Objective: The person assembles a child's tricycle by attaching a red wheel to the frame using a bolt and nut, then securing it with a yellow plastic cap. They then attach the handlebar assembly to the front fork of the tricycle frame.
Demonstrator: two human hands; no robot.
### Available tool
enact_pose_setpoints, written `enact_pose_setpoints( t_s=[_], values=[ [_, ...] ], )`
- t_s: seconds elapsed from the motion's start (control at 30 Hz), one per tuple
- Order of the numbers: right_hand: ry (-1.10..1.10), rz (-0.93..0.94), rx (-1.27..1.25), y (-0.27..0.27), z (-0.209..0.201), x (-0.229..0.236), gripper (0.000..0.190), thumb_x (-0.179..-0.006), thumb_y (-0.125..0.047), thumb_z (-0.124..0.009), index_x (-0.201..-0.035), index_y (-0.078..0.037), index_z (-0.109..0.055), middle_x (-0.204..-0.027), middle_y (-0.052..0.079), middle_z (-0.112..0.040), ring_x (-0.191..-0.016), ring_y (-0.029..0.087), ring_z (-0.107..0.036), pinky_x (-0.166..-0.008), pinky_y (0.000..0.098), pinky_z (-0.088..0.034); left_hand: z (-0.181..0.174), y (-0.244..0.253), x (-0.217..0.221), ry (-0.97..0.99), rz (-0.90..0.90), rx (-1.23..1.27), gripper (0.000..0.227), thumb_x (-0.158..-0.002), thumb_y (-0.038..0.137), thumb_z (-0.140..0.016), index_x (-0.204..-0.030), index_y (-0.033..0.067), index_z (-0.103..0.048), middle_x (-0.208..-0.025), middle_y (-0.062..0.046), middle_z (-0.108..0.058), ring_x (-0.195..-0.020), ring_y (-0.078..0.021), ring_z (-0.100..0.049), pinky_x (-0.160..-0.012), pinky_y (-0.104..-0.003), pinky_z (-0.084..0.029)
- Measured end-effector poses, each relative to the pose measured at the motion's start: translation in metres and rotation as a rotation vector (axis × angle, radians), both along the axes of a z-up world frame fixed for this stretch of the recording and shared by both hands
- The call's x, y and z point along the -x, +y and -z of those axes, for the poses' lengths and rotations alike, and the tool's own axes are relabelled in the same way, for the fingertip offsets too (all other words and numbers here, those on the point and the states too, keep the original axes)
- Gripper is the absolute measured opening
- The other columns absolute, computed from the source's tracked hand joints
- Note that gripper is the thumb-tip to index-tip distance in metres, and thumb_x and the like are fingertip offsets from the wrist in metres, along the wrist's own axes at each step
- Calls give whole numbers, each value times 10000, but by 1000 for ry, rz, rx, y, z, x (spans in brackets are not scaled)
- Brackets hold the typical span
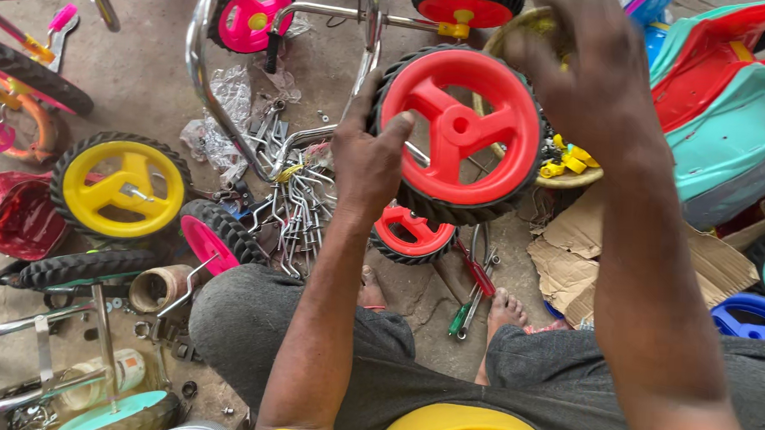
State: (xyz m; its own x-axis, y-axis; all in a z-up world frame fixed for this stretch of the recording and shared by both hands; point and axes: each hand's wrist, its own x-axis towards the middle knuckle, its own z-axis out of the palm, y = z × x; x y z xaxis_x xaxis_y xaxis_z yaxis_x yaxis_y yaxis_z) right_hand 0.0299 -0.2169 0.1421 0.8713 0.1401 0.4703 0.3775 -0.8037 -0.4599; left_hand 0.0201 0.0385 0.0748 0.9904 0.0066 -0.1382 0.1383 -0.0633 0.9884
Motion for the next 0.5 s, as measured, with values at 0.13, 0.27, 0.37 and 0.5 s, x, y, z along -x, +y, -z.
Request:
enact_pose_setpoints(
  t_s=[0.13,0.27,0.37,0.5],
  values=[
    [-472,120,401,66,18,-55,247,-1118,-149,-648,-1363,-126,-666,-1215,107,-609,-1134,314,-578,-948,472,-486,-2,-1,-3,-250,-17,30,500,-1050,187,-612,-1473,-60,-510,-1389,-187,-670,-1260,-203,-638,-1089,-302,-471],
    [-232,105,220,112,69,-49,288,-1051,-204,-648,-1277,-36,-592,-1087,181,-586,-1004,367,-574,-837,512,-464,7,2,-1,-203,-39,38,463,-1056,187,-559,-1458,-44,-544,-1358,-167,-703,-1217,-185,-651,-1049,-295,-490],
    [-101,12,118,108,67,-43,231,-1043,-198,-651,-1224,-63,-605,-1053,171,-604,-966,382,-589,-821,527,-470,6,2,6,-194,-21,45,474,-1035,191,-580,-1448,-38,-542,-1360,-154,-700,-1220,-179,-663,-1062,-294,-494],
    [-71,-82,71,90,15,-73,122,-1169,-203,-624,-1144,-90,-588,-1054,146,-630,-1046,381,-621,-905,521,-478,-2,3,-3,-218,-34,-92,482,-999,196,-638,-1433,-5,-583,-1337,-162,-700,-1234,-183,-645,-1058,-311,-459]
  ],
)
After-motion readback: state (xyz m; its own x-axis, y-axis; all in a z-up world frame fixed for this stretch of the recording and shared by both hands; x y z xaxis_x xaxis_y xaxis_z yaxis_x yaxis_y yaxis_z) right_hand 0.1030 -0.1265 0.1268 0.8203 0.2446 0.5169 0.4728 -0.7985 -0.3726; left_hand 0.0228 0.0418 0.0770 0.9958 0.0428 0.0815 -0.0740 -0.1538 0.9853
